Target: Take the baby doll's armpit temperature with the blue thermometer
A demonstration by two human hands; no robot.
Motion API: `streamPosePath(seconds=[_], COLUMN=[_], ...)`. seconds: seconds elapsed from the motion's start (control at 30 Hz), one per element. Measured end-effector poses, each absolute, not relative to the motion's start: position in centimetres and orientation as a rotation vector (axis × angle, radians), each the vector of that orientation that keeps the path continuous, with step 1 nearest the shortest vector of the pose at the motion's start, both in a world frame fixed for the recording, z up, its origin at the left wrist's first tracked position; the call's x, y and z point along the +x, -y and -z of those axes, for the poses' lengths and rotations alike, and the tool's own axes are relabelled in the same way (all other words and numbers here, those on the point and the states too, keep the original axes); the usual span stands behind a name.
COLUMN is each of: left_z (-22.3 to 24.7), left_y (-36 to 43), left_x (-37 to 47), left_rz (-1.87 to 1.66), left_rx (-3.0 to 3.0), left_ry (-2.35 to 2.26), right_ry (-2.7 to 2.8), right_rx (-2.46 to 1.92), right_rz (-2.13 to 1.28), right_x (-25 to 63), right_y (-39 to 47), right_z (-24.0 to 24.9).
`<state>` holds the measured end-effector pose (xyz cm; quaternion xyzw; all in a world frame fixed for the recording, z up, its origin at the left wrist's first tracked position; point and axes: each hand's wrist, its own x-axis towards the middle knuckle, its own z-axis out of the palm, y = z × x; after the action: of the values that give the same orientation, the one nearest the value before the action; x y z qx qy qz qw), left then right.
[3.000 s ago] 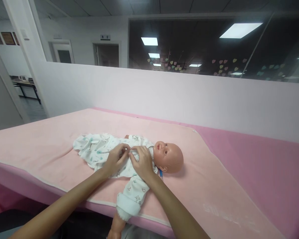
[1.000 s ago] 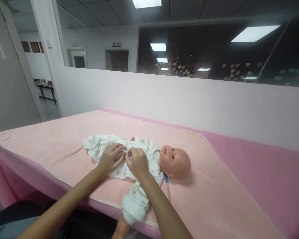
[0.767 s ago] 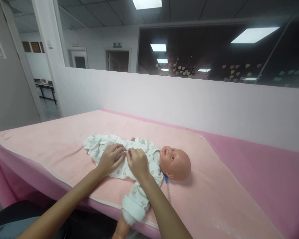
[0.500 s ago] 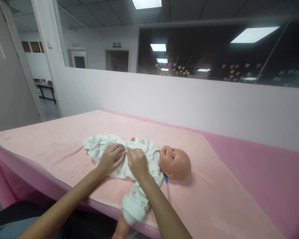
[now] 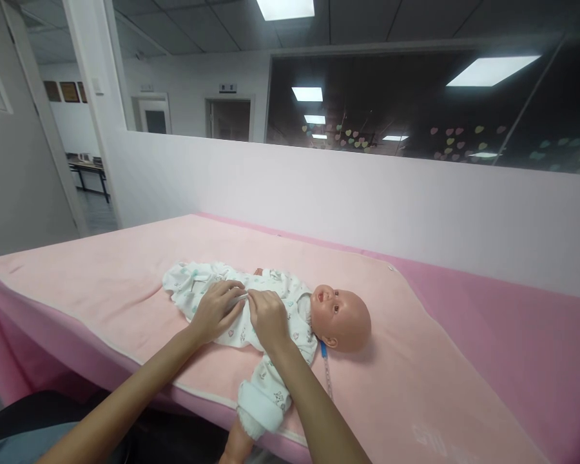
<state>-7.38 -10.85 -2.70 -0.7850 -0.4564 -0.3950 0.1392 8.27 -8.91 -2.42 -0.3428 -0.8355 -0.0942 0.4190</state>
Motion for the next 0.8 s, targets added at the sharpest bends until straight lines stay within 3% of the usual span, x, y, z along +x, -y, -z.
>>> streamPosePath(seconds=[0.43,0.8], left_z=[2.82,2.55], left_y=[10.67,10.74], left_x=[-7.32,-7.48], left_rz=[1.122,1.392], left_rx=[-2.351,-2.427], left_ry=[1.355,1.412], right_ry=[2.118,2.135], right_rx=[-0.882,-0.889], right_rz=[0.234,0.275], right_x=[8.2,8.36], right_y=[9.2,9.3], right_z=[1.96,1.9])
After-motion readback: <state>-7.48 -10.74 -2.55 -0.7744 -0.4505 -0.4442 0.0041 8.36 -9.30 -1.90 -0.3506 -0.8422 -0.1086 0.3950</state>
